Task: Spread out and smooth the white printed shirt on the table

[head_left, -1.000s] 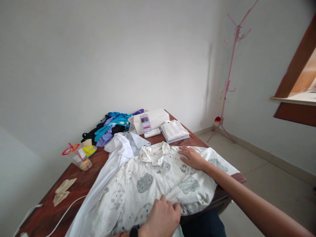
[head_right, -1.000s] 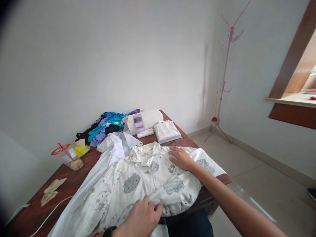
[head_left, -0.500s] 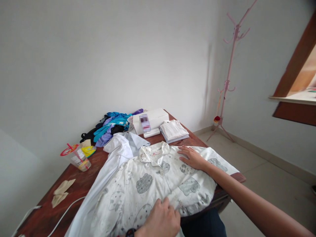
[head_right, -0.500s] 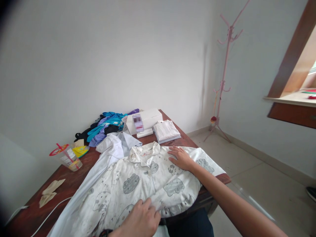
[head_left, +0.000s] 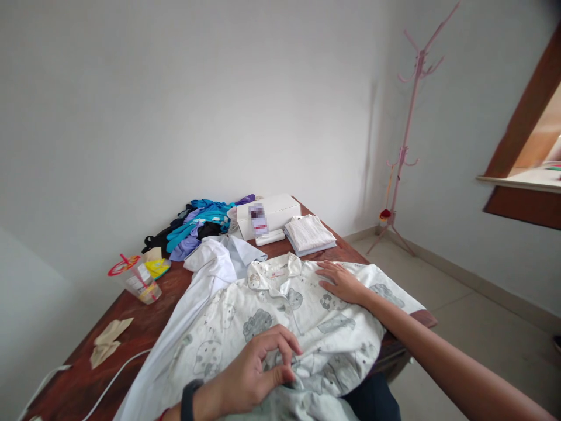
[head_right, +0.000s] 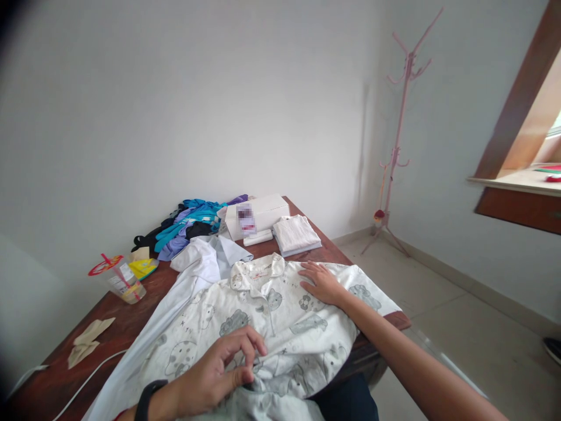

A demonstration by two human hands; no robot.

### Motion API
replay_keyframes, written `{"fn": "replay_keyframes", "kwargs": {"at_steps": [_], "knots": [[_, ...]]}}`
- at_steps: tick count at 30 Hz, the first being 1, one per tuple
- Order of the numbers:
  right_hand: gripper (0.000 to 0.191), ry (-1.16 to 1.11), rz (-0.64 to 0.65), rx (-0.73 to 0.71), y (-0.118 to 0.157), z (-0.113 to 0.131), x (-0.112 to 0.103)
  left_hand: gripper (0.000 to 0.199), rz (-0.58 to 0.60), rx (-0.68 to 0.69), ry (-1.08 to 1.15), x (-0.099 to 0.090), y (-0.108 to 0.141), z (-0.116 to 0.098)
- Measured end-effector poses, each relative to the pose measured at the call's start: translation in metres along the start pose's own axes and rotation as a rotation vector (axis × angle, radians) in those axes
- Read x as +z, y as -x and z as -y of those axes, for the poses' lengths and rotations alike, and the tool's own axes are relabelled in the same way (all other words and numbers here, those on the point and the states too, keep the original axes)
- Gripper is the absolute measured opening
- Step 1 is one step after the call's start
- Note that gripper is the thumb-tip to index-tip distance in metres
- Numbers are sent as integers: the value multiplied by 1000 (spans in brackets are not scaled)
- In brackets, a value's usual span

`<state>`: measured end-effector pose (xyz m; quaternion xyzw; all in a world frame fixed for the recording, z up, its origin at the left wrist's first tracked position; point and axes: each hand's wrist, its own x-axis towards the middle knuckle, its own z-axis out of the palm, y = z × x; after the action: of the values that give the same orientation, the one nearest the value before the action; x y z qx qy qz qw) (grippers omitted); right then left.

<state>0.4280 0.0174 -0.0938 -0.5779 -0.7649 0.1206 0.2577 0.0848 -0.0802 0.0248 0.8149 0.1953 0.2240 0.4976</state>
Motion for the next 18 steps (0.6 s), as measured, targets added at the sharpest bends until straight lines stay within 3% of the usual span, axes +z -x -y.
{"fn": "replay_keyframes", "kwargs": {"at_steps": [5, 9, 11, 13, 18], "knots": [[49, -7, 3, 8, 0, 2, -3, 44, -146, -113, 201, -16, 5, 21], [51, 33, 38, 17, 0, 5, -6, 45, -318, -134, 163, -24, 8, 24], [51, 47, 42, 13, -1, 6, -5, 38, -327, -98, 97, -25, 9, 18], [51, 57, 37, 6, -1, 5, -3, 29, -231, -25, -60, -25, 9, 11], [52, 83, 24, -10, 0, 0, 2, 6, 230, 112, -831, -16, 9, 5]]}}
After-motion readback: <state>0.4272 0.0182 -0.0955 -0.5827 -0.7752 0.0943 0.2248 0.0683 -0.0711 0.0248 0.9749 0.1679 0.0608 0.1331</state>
